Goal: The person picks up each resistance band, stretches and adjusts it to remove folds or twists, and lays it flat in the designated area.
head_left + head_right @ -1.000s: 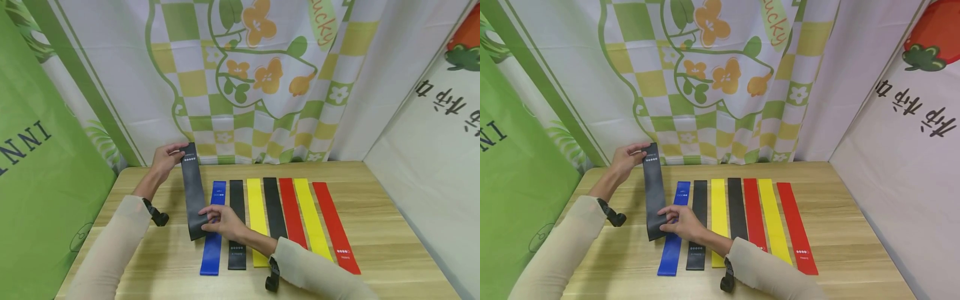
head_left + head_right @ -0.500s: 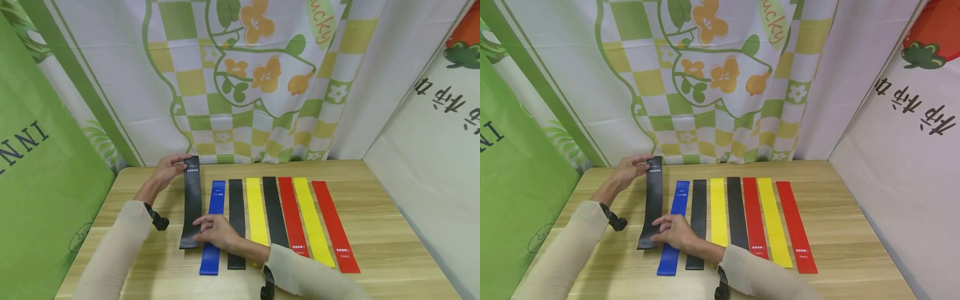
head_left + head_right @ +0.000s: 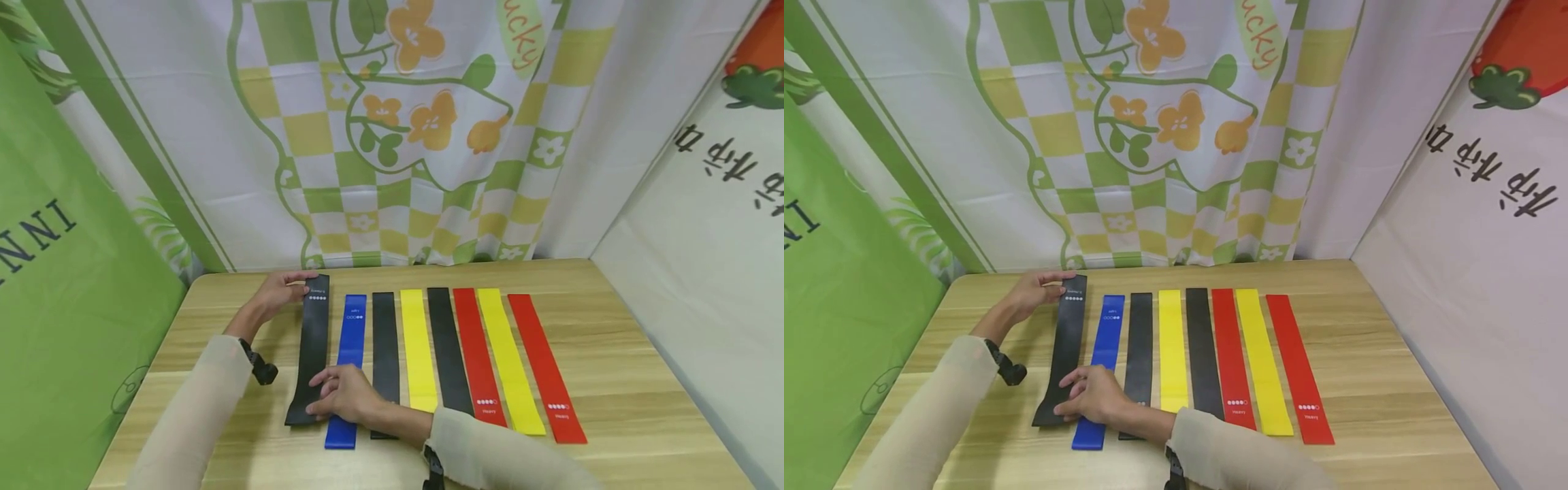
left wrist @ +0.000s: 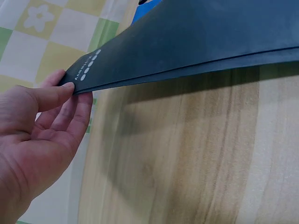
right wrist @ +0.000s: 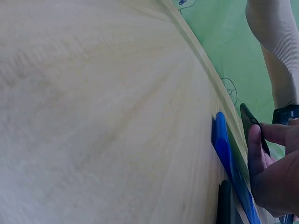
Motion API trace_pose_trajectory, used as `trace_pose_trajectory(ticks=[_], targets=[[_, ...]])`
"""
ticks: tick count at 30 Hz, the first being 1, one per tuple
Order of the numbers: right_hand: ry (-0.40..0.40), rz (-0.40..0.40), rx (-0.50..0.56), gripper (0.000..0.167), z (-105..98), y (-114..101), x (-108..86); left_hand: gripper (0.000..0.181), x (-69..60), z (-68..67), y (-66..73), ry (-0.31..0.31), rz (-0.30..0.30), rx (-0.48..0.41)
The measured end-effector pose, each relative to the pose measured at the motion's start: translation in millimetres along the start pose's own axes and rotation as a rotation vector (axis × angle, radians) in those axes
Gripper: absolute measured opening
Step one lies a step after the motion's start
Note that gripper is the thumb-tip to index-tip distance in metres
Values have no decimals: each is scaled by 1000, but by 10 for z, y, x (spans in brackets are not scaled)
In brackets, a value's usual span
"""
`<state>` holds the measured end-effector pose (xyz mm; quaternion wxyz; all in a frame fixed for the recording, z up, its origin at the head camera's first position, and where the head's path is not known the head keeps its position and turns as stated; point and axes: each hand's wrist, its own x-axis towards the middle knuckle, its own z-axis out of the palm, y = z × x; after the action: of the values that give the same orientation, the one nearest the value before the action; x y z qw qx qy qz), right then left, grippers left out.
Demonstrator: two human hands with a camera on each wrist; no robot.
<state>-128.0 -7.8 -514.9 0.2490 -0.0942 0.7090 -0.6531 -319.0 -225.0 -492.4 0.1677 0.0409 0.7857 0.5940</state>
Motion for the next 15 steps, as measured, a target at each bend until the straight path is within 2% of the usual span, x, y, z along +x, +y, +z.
trace_pose_trajectory(ticks=[9,15], targets=[[23,31,8,35,110,31,-52,42,-24,56,-81,-55,1,75],[27,36,5,35,155,43,-58,42,-29,112,-112,-52,14,112]])
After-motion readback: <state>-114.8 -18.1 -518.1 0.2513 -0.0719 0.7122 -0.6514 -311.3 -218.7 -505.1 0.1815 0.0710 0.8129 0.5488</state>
